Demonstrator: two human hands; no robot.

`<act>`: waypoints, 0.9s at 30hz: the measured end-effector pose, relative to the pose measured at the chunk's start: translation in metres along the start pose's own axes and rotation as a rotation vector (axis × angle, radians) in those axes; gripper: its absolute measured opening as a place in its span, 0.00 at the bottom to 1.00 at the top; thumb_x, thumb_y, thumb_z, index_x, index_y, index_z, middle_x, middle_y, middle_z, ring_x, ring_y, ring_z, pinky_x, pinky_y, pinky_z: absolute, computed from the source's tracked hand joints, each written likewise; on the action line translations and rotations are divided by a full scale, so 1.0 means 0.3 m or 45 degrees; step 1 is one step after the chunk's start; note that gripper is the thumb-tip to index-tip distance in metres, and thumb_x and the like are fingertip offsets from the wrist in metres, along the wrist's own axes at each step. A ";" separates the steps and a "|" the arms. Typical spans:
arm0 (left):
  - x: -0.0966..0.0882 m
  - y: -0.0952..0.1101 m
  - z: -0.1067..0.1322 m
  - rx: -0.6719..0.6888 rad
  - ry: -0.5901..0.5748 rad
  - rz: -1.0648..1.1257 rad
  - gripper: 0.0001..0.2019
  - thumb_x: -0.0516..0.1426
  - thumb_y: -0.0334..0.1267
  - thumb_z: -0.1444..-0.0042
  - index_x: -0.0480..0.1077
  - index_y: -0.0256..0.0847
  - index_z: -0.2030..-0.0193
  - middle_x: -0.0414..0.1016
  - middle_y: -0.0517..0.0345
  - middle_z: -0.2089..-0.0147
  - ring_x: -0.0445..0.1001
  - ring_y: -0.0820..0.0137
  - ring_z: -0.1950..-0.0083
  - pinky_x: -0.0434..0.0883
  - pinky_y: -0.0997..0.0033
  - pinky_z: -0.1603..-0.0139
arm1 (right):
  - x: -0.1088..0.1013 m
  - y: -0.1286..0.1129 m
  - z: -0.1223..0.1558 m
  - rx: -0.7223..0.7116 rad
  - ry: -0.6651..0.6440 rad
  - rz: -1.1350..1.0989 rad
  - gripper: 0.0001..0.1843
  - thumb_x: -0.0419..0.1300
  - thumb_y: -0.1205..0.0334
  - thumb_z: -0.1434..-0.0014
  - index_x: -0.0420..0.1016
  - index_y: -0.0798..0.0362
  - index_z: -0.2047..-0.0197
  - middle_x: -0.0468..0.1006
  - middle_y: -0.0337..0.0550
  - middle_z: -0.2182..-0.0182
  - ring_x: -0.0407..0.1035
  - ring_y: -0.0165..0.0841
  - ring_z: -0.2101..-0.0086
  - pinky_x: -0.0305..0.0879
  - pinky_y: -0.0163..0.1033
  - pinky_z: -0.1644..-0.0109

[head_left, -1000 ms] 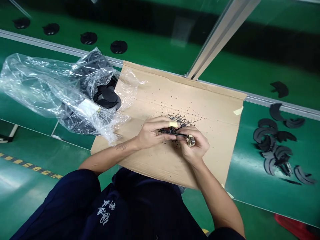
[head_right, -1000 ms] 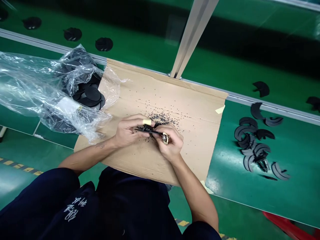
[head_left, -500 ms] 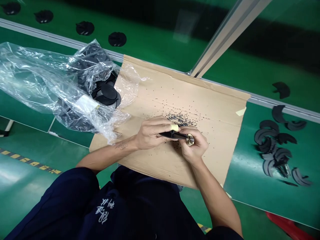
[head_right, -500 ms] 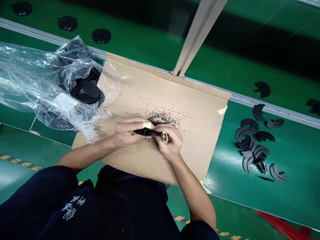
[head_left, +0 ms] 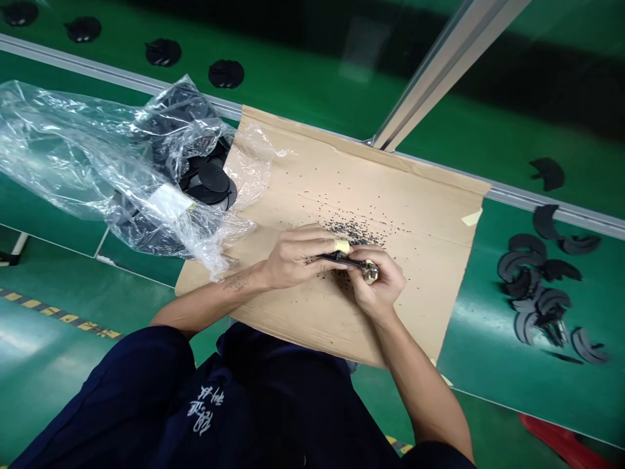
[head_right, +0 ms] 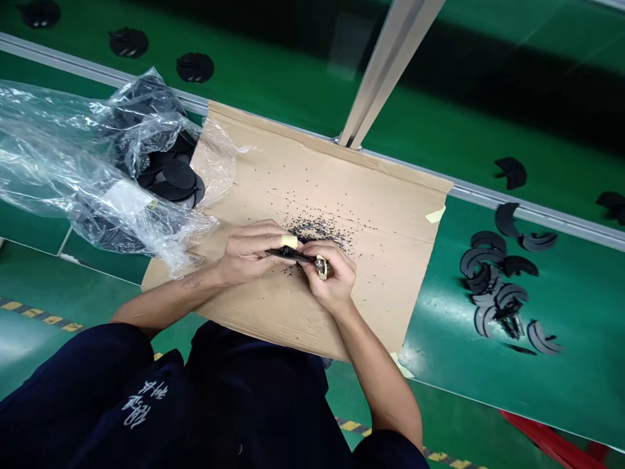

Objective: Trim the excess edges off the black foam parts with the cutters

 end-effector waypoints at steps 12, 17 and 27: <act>0.020 -0.067 0.019 -0.774 -0.153 0.775 0.15 0.66 0.51 0.40 0.82 0.40 0.58 0.83 0.54 0.60 0.81 0.72 0.60 0.78 0.74 0.59 | -0.004 0.052 0.005 0.371 -0.110 -0.251 0.17 0.68 0.43 0.40 0.77 0.48 0.62 0.81 0.41 0.65 0.76 0.35 0.64 0.74 0.42 0.59; 0.022 -0.057 0.012 -0.801 -0.210 0.793 0.13 0.70 0.46 0.44 0.81 0.37 0.62 0.81 0.53 0.61 0.80 0.73 0.61 0.77 0.77 0.61 | -0.015 0.028 -0.021 0.340 -0.110 -0.321 0.17 0.69 0.44 0.41 0.78 0.48 0.58 0.82 0.45 0.59 0.78 0.40 0.54 0.75 0.48 0.48; 0.012 -0.035 -0.009 -0.768 -0.407 0.750 0.10 0.69 0.42 0.44 0.81 0.37 0.63 0.80 0.54 0.64 0.78 0.74 0.62 0.75 0.75 0.60 | -0.019 0.005 -0.020 0.067 -0.189 -0.197 0.11 0.66 0.49 0.36 0.80 0.48 0.60 0.83 0.44 0.64 0.78 0.36 0.63 0.75 0.43 0.58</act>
Point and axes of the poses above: each hand's wrist, its own z-axis away from the middle knuckle, its own x-axis out of the palm, y = z × x, the point moved 4 cm from there along -z, towards the middle knuckle
